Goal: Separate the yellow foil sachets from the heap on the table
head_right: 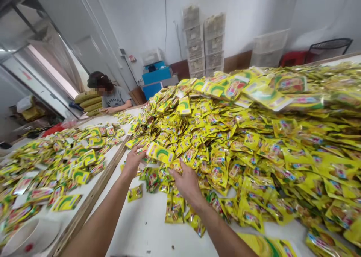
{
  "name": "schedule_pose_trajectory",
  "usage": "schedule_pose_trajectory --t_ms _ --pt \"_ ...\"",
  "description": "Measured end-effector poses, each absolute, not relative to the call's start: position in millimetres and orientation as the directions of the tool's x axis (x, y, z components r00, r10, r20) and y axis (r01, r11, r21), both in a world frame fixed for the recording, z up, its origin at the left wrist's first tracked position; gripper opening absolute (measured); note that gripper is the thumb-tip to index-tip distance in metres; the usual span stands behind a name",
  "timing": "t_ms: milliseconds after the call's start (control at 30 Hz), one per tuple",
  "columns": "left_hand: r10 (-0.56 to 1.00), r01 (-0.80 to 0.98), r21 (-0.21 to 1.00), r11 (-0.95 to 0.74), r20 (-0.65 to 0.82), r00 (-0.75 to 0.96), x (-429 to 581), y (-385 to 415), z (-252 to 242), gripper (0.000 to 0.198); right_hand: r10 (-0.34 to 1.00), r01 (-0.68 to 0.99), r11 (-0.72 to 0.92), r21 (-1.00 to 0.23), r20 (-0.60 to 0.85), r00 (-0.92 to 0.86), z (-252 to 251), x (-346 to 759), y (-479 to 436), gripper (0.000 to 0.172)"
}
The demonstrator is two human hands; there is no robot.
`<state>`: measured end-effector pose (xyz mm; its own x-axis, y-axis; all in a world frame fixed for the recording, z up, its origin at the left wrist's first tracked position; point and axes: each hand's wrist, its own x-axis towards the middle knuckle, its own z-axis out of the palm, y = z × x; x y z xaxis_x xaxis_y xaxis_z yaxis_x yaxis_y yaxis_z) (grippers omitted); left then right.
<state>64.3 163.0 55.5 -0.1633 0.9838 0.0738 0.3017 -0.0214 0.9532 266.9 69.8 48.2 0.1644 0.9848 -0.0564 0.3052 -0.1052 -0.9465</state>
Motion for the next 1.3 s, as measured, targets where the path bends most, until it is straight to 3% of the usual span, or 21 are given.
schedule_pose_trajectory --t_ms 67,200,267,333,467,600,733,833,900,1000,1133,1300 --pt "0.997 0.283 0.959 0.031 -0.008 -0.081 53.2 134.2 57.7 0.051 0.997 0.276 -0.036 -0.960 -0.016 0.073 49.6 268.5 68.7 0.054" --pt "0.961 0.391 0.920 0.015 -0.121 0.248 42.6 92.0 72.7 0.041 0.963 0.154 0.127 -0.980 0.084 -0.256 52.4 266.2 63.6 0.053" --pt "0.952 0.399 0.917 0.017 -0.137 0.274 41.1 80.0 76.3 0.044 0.913 0.107 0.137 -0.985 0.083 -0.399 52.4 262.3 60.6 0.049" --pt "0.973 0.370 0.928 0.048 -0.127 0.194 40.0 72.6 75.5 0.052 0.891 0.111 0.150 -0.983 0.086 -0.446 50.9 258.4 58.7 0.043" --pt "0.993 0.376 0.924 0.078 -0.104 0.049 36.4 66.1 73.2 0.050 0.913 0.192 0.177 -0.965 0.089 -0.397 46.4 253.9 58.6 0.050" --pt "0.993 0.394 0.916 -0.076 0.032 0.118 39.1 67.1 82.2 0.047 0.893 0.164 0.250 -0.954 0.162 -0.421 45.4 249.6 57.7 0.047" --pt "0.995 0.019 0.995 -0.098 0.098 -0.010 59.6 74.6 79.8 0.062 0.917 0.028 0.119 -0.993 0.099 -0.388 45.0 244.8 54.9 0.033" --pt "0.997 -0.260 0.966 0.007 -0.027 -0.073 78.9 78.5 62.1 0.050 0.940 -0.101 -0.028 -0.995 0.008 -0.341 43.7 245.6 55.2 0.043" --pt "0.989 -0.303 0.949 0.091 -0.121 -0.083 86.2 78.8 49.8 0.040 0.947 -0.069 0.000 -0.998 0.022 -0.322 44.7 249.5 57.0 0.042" --pt "0.987 -0.183 0.978 0.099 -0.120 -0.106 84.6 75.4 40.4 0.036 0.991 0.070 0.069 -0.995 0.060 -0.116 50.5 258.4 61.0 0.037" --pt "0.998 0.124 0.991 0.049 -0.054 0.034 73.3 66.3 42.2 0.037 0.978 0.067 0.087 -0.994 0.098 0.184 58.5 267.9 65.9 0.040" --pt "0.999 0.137 0.990 0.023 -0.028 0.036 71.5 56.6 45.2 0.035 0.997 0.197 0.081 -0.977 0.081 -0.006 56.3 275.2 67.9 0.037"
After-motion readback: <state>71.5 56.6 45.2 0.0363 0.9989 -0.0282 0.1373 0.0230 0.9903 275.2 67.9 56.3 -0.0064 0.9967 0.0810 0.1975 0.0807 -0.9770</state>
